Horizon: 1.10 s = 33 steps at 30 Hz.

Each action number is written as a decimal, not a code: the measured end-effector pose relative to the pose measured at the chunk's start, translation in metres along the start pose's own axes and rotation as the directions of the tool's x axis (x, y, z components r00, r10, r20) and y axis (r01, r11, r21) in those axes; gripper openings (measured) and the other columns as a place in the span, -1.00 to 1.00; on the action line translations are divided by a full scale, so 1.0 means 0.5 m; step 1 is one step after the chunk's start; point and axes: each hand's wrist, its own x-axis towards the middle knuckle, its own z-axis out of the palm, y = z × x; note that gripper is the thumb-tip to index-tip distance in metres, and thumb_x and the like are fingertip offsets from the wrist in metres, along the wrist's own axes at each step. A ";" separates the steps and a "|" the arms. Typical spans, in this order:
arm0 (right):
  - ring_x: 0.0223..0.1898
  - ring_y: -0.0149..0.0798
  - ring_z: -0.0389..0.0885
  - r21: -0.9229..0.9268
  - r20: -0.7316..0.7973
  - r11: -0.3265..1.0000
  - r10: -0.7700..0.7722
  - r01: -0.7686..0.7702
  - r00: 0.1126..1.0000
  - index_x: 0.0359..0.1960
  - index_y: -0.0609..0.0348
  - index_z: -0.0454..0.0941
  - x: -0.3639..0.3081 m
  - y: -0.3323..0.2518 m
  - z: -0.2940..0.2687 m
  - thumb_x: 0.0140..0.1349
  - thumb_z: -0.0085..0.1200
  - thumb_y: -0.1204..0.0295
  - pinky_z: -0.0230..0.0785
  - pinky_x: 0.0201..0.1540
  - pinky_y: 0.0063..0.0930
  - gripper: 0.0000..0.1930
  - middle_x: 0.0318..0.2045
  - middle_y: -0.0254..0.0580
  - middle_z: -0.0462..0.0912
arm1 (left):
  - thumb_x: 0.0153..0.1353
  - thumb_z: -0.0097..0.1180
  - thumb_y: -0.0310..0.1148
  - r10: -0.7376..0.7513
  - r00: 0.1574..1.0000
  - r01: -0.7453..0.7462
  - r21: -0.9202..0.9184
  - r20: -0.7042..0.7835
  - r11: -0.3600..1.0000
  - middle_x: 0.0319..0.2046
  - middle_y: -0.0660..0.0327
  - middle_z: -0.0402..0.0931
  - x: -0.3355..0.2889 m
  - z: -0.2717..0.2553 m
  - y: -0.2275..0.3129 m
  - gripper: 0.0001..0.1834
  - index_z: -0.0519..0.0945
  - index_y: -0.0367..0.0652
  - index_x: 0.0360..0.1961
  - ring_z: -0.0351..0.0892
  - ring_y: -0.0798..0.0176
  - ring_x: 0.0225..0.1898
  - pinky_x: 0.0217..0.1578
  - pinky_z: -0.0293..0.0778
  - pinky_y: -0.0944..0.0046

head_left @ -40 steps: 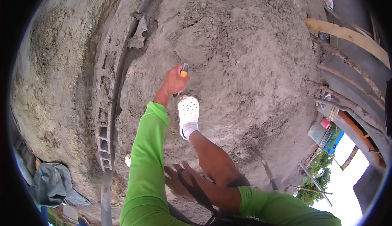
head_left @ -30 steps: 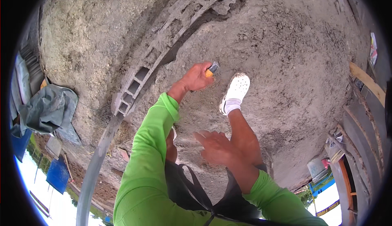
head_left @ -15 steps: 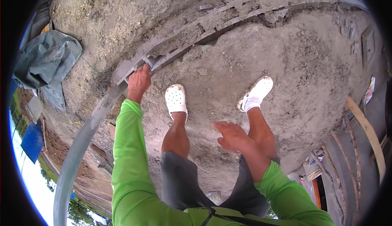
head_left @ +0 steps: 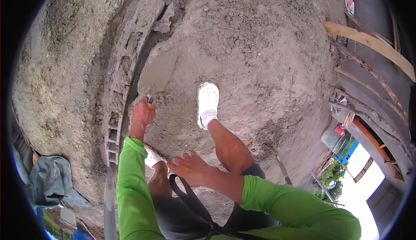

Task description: Laying and smoothing concrete/mortar around a metal pole footing using a trowel.

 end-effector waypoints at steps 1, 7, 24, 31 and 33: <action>0.04 0.04 0.43 -0.003 -0.032 1.000 -0.031 0.031 0.999 0.14 0.10 0.33 -0.023 -0.005 -0.036 0.19 -0.07 0.37 0.16 0.08 0.09 -0.56 0.04 -0.02 0.44 | 0.09 0.10 -0.34 0.019 0.998 -0.021 0.041 0.066 0.999 -0.26 -0.23 0.55 0.061 0.022 0.048 -0.65 0.44 -0.26 -0.10 0.53 -0.27 -0.14 -0.10 0.46 -0.07; 0.05 0.03 0.41 -0.300 -0.305 0.940 -0.256 0.163 0.917 0.09 0.09 0.42 -0.100 0.075 -0.036 0.17 -0.02 0.30 0.14 0.06 0.12 -0.58 0.02 -0.02 0.45 | 0.00 0.09 -0.39 0.313 0.944 -0.298 -0.135 0.105 0.945 -0.25 -0.25 0.54 0.289 0.209 0.456 -0.67 0.49 -0.31 -0.18 0.52 -0.27 -0.13 -0.10 0.47 -0.02; 0.00 0.04 0.47 -0.095 -0.086 0.995 -0.053 0.045 0.995 0.23 0.06 0.29 -0.028 0.035 -0.028 0.23 -0.12 0.29 0.17 0.03 0.16 -0.50 0.02 -0.02 0.45 | -0.03 0.19 -0.33 0.504 0.863 -0.433 -0.450 0.045 0.781 -0.44 -0.16 0.52 0.172 0.120 0.328 -0.69 0.45 -0.30 -0.31 0.52 -0.21 -0.35 -0.31 0.44 0.04; 0.17 0.06 0.33 -0.068 0.198 0.991 0.125 -0.113 0.972 0.33 -0.02 0.13 0.022 0.004 0.006 0.09 -0.07 0.47 0.08 0.23 0.10 -0.33 0.25 -0.05 0.27 | -0.04 0.17 -0.34 0.453 0.884 -0.337 -0.516 0.114 0.788 -0.56 -0.07 0.45 -0.060 -0.010 0.045 -0.72 0.41 -0.22 -0.34 0.45 -0.20 -0.46 -0.42 0.37 0.03; 0.16 0.05 0.34 -0.116 0.247 0.990 0.101 -0.074 0.964 0.33 -0.02 0.13 0.049 -0.013 0.047 0.09 -0.05 0.45 0.10 0.21 0.08 -0.33 0.24 -0.07 0.27 | -0.05 0.18 -0.32 0.409 0.913 -0.344 -0.520 0.011 0.782 -0.56 -0.06 0.43 -0.146 -0.016 -0.109 -0.71 0.39 -0.22 -0.36 0.44 -0.20 -0.47 -0.43 0.37 0.05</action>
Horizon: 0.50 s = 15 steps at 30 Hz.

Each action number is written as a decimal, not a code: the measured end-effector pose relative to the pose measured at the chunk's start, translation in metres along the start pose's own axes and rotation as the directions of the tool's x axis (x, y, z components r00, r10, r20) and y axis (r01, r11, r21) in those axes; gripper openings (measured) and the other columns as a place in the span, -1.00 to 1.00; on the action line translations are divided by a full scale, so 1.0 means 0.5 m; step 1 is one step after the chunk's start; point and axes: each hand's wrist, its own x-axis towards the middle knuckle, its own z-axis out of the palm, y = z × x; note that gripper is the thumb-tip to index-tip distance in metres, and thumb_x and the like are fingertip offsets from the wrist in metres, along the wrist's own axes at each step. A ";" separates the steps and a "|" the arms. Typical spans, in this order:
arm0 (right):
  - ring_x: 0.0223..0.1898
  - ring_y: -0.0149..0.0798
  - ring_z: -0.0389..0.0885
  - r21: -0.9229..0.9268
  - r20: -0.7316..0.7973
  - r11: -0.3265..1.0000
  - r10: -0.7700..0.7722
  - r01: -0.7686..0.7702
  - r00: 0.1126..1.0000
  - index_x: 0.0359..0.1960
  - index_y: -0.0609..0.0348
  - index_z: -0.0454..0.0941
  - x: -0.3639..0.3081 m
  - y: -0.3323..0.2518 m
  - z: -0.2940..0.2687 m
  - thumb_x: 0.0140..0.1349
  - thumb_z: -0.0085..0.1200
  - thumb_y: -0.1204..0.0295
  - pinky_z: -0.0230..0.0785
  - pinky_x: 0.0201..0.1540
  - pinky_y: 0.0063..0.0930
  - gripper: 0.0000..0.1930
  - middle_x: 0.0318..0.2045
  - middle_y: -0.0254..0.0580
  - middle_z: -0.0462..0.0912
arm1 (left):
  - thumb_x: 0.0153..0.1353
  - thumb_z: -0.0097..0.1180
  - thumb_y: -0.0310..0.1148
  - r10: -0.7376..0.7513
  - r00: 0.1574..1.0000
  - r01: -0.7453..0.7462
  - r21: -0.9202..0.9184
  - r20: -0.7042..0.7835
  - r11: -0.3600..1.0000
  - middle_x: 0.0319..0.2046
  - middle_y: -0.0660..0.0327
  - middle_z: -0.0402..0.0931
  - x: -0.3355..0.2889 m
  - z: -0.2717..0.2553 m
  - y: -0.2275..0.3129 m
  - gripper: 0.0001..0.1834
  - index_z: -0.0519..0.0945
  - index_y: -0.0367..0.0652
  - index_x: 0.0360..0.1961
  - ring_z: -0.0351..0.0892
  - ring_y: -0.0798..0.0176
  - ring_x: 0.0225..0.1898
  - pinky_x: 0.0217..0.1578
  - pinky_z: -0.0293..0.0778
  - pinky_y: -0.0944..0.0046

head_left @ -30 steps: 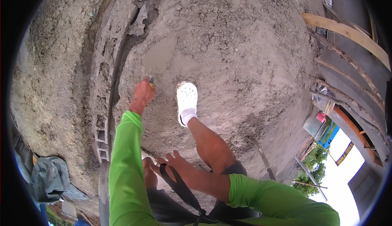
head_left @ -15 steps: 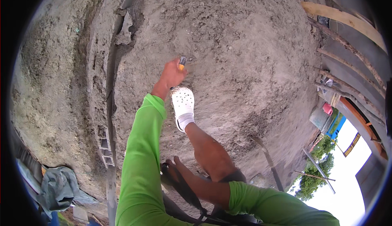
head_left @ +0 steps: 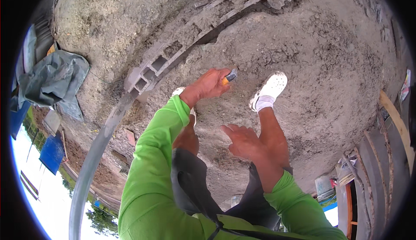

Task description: Laying and smoothing concrete/mortar around a metal pole footing using a trowel.

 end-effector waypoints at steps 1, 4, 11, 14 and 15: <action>0.15 0.04 0.34 -0.032 0.019 0.999 0.013 -0.013 1.000 0.32 -0.03 0.13 0.017 -0.008 0.017 0.08 -0.04 0.44 0.13 0.19 0.05 -0.32 0.23 -0.08 0.28 | -0.05 0.18 -0.30 0.046 0.996 -0.046 -0.003 -0.076 0.999 -0.56 -0.05 0.41 -0.070 -0.027 -0.041 -0.70 0.38 -0.22 -0.37 0.42 -0.19 -0.48 -0.44 0.37 0.06; 0.11 0.02 0.38 -0.100 0.030 0.995 -0.013 0.016 0.999 0.32 -0.04 0.14 0.064 -0.038 0.066 0.07 -0.01 0.41 0.19 0.14 0.00 -0.31 0.21 -0.09 0.31 | -0.03 0.11 -0.28 -0.167 0.971 0.193 0.145 -0.173 0.971 -0.59 -0.10 0.42 -0.268 -0.119 -0.127 -0.72 0.37 -0.23 -0.39 0.45 -0.25 -0.46 -0.43 0.38 0.00; 0.03 0.03 0.46 -0.210 0.043 0.978 -0.002 0.011 0.999 0.28 -0.01 0.20 0.115 -0.052 0.129 0.02 -0.01 0.41 0.29 0.03 -0.03 -0.33 0.15 -0.09 0.39 | 0.10 -0.01 -0.32 -0.385 0.763 0.623 0.435 -0.519 0.650 -0.42 -0.08 0.53 -0.512 -0.210 -0.361 -0.80 0.38 -0.14 -0.27 0.55 -0.18 -0.32 -0.31 0.46 -0.08; 0.02 0.04 0.46 -0.190 -0.042 0.981 -0.038 0.029 0.998 0.27 0.04 0.22 0.127 -0.062 0.122 0.01 -0.03 0.42 0.31 0.02 -0.06 -0.34 0.12 -0.05 0.42 | 0.14 -0.04 -0.35 -0.411 0.686 0.716 0.456 -0.600 0.529 -0.29 -0.02 0.54 -0.606 -0.223 -0.410 -0.82 0.39 -0.13 -0.24 0.56 -0.14 -0.26 -0.25 0.48 -0.06; 0.02 0.05 0.46 -0.192 -0.045 0.981 -0.028 0.019 0.999 0.26 0.05 0.22 0.132 -0.064 0.117 0.02 -0.03 0.43 0.31 0.02 -0.07 -0.35 0.11 -0.04 0.42 | 0.15 -0.04 -0.35 -0.431 0.657 0.747 0.451 -0.619 0.489 -0.24 0.00 0.53 -0.636 -0.226 -0.412 -0.83 0.40 -0.14 -0.24 0.56 -0.13 -0.23 -0.23 0.48 -0.05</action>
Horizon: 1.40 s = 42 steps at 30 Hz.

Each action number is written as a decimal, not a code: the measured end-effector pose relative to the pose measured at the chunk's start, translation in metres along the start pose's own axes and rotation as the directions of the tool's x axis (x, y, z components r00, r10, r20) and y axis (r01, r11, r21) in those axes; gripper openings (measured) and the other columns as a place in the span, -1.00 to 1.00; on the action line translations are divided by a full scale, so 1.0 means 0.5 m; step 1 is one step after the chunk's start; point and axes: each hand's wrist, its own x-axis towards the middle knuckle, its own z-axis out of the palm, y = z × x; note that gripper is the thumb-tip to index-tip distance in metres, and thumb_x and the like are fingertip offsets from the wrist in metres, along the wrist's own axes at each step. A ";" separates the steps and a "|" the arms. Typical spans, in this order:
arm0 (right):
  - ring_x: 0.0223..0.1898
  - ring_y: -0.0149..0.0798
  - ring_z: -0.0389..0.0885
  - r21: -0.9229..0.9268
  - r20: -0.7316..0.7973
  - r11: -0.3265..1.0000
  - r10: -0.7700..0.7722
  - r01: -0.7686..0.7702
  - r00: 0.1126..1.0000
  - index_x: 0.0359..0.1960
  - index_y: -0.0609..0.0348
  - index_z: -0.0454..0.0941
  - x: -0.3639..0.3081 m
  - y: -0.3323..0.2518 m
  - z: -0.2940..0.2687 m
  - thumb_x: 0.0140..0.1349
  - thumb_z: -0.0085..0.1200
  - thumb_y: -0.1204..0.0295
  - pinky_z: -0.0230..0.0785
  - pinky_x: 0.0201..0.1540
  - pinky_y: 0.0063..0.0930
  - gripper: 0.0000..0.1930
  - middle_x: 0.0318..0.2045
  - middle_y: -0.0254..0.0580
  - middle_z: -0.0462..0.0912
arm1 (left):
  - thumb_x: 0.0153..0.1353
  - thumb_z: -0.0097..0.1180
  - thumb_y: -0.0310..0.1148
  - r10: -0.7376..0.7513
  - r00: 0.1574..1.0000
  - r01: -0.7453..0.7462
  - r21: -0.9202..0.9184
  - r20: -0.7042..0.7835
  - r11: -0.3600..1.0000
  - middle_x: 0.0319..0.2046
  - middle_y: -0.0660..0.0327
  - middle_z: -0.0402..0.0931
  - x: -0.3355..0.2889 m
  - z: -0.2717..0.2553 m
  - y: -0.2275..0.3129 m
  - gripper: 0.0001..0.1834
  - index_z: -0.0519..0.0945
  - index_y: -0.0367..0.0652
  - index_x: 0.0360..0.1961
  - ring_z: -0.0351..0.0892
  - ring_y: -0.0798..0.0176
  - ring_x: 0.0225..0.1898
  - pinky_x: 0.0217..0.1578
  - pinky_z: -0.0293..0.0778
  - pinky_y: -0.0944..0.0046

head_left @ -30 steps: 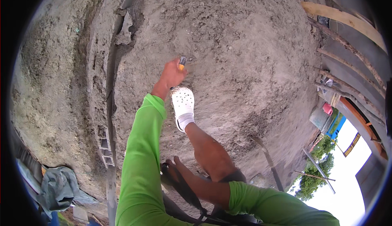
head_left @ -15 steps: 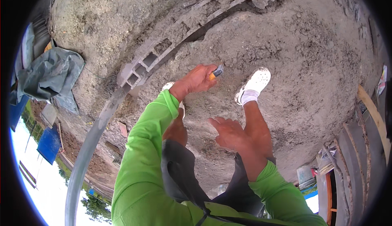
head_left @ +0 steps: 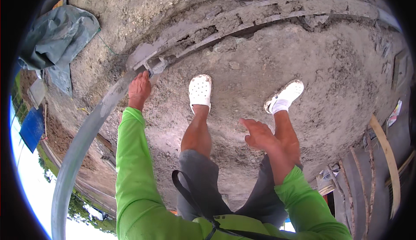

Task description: Laying and smoothing concrete/mortar around a metal pole footing using a trowel.

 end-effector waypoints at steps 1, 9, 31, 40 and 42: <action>0.02 0.07 0.46 0.002 -0.003 1.000 0.012 -0.012 1.000 0.26 0.07 0.21 -0.004 0.000 -0.006 0.02 -0.04 0.43 0.32 0.02 -0.07 -0.35 0.10 -0.02 0.43 | 0.15 -0.04 -0.35 0.008 1.000 -0.008 0.008 -0.002 1.000 -0.24 0.00 0.53 -0.017 -0.011 -0.014 -0.83 0.40 -0.14 -0.24 0.56 -0.13 -0.23 -0.23 0.48 -0.05; 0.08 0.04 0.44 0.120 -0.041 0.992 0.036 -0.031 0.998 0.26 0.04 0.23 -0.068 0.029 -0.063 0.12 -0.12 0.49 0.22 0.09 0.07 -0.42 0.11 -0.04 0.42 | 0.12 0.10 -0.40 0.169 0.971 -0.222 -0.368 -0.170 0.903 -0.36 -0.13 0.54 -0.063 -0.136 0.279 -0.65 0.45 -0.35 -0.08 0.54 -0.19 -0.34 -0.31 0.47 0.10; 0.07 0.16 0.36 0.264 -0.724 0.912 -0.028 0.315 0.689 0.10 0.19 0.36 -0.260 0.230 -0.150 0.14 -0.02 0.36 0.19 0.12 0.21 -0.55 -0.02 0.10 0.37 | -0.01 0.13 -0.41 0.850 0.484 -0.711 -0.472 0.209 0.521 -0.63 0.02 0.47 0.326 -0.002 1.713 -0.74 0.40 -0.31 -0.32 0.49 0.09 -0.63 -0.56 0.43 0.15; 0.03 0.13 0.41 0.263 -0.577 0.933 -0.054 0.247 0.815 -0.08 0.17 0.51 -0.317 0.261 -0.218 0.16 -0.03 0.34 0.19 0.11 0.22 -0.69 0.00 0.10 0.38 | 0.04 0.14 -0.46 0.792 0.509 -0.296 -0.796 0.336 0.528 -0.74 0.25 0.34 0.231 -0.031 1.647 -0.79 0.35 -0.25 -0.40 0.35 0.36 -0.79 -0.78 0.27 0.27; 0.03 0.12 0.41 0.264 -0.584 0.932 -0.050 0.248 0.810 -0.05 0.15 0.51 -0.312 0.251 -0.219 0.17 -0.03 0.33 0.19 0.11 0.21 -0.67 0.03 0.09 0.38 | 0.05 0.15 -0.46 0.798 0.508 -0.303 -0.800 0.324 0.518 -0.74 0.26 0.34 0.227 -0.046 1.621 -0.79 0.35 -0.25 -0.38 0.34 0.37 -0.79 -0.78 0.27 0.27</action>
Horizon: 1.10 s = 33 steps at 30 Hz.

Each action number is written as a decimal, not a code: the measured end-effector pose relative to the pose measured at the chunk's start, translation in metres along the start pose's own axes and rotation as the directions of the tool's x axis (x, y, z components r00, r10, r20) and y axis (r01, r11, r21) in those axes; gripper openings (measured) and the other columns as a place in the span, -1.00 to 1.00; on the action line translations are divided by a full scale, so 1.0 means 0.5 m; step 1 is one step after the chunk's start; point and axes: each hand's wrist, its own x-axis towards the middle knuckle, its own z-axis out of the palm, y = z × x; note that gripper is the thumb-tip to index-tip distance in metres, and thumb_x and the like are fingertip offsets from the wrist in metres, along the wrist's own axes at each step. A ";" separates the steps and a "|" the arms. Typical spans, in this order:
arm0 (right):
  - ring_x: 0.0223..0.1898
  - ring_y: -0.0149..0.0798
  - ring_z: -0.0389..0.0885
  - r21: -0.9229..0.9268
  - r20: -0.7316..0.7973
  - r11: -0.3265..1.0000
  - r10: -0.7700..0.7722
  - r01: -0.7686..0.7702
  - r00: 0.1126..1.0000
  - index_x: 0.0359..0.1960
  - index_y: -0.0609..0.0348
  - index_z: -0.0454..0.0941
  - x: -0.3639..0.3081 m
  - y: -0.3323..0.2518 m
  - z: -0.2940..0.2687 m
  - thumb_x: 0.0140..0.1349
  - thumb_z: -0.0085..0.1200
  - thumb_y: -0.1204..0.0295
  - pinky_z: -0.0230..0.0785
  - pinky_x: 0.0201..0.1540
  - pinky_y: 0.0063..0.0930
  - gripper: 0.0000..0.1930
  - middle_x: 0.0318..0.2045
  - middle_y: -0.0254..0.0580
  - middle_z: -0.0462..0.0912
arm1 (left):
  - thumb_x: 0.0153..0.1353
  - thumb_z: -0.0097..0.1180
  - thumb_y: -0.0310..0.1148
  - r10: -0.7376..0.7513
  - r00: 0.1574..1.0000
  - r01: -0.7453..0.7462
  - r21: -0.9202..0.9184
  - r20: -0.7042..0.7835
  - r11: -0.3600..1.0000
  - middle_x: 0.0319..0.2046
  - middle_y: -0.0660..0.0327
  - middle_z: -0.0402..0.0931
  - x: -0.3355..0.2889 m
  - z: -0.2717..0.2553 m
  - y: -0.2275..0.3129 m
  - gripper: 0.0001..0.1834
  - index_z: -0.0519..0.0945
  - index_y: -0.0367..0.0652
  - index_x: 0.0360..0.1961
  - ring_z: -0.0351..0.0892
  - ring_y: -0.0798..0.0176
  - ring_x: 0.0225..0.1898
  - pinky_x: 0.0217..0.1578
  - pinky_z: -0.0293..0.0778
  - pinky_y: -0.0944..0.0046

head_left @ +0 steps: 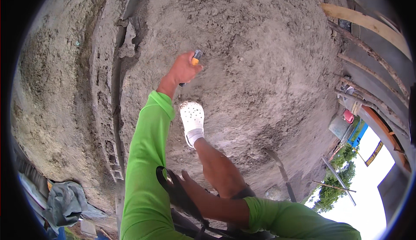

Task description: Laying and smoothing concrete/mortar around a metal pole footing using a trowel.

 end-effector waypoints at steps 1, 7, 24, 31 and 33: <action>0.03 0.12 0.42 -0.001 -0.006 1.000 0.003 -0.003 1.000 -0.03 0.15 0.50 0.003 -0.004 0.004 0.18 -0.03 0.32 0.19 0.11 0.21 -0.66 0.04 0.09 0.38 | 0.05 0.15 -0.46 0.003 1.000 -0.003 -0.003 0.027 1.000 -0.72 0.26 0.34 -0.016 -0.005 0.000 -0.79 0.36 -0.24 -0.37 0.34 0.38 -0.78 -0.77 0.27 0.27; 0.08 0.14 0.40 -0.073 0.288 0.995 0.091 -0.073 0.953 0.23 0.03 0.28 0.050 -0.031 0.038 0.20 -0.07 0.32 0.10 0.14 0.24 -0.49 0.14 0.07 0.35 | 0.03 0.18 -0.43 0.157 0.988 -0.156 0.075 -0.001 0.985 -0.62 0.26 0.37 -0.186 -0.073 -0.090 -0.76 0.39 -0.22 -0.32 0.36 0.37 -0.68 -0.66 0.31 0.30; 0.20 0.00 0.31 -0.352 0.599 0.930 0.310 -0.105 0.738 0.34 -0.05 0.12 0.130 -0.086 0.379 0.01 -0.05 0.42 0.15 0.19 0.02 -0.27 0.27 -0.12 0.26 | -0.02 0.14 -0.31 -0.176 0.893 0.227 0.077 -0.413 0.971 -0.58 -0.13 0.44 -1.200 -0.292 -0.575 -0.70 0.36 -0.24 -0.34 0.45 -0.27 -0.42 -0.39 0.37 0.00; 0.17 0.05 0.37 -0.519 0.631 0.840 0.500 -0.156 0.594 0.31 -0.03 0.16 0.135 -0.069 0.476 -0.03 -0.01 0.42 0.20 0.17 0.02 -0.27 0.21 -0.08 0.34 | 0.17 -0.02 -0.28 -0.168 0.649 0.595 0.357 -0.742 0.720 -0.40 -0.05 0.53 -1.296 -0.324 -0.843 -0.77 0.35 -0.17 -0.23 0.54 -0.19 -0.35 -0.31 0.46 -0.07; 0.16 0.05 0.38 -0.525 0.619 0.836 0.502 -0.157 0.604 0.31 -0.03 0.18 0.134 -0.069 0.480 -0.03 -0.01 0.42 0.21 0.16 0.01 -0.27 0.20 -0.08 0.37 | 0.18 -0.04 -0.30 -0.143 0.607 0.621 0.355 -0.782 0.698 -0.35 -0.01 0.54 -1.335 -0.306 -0.895 -0.79 0.35 -0.16 -0.22 0.56 -0.16 -0.34 -0.30 0.47 -0.07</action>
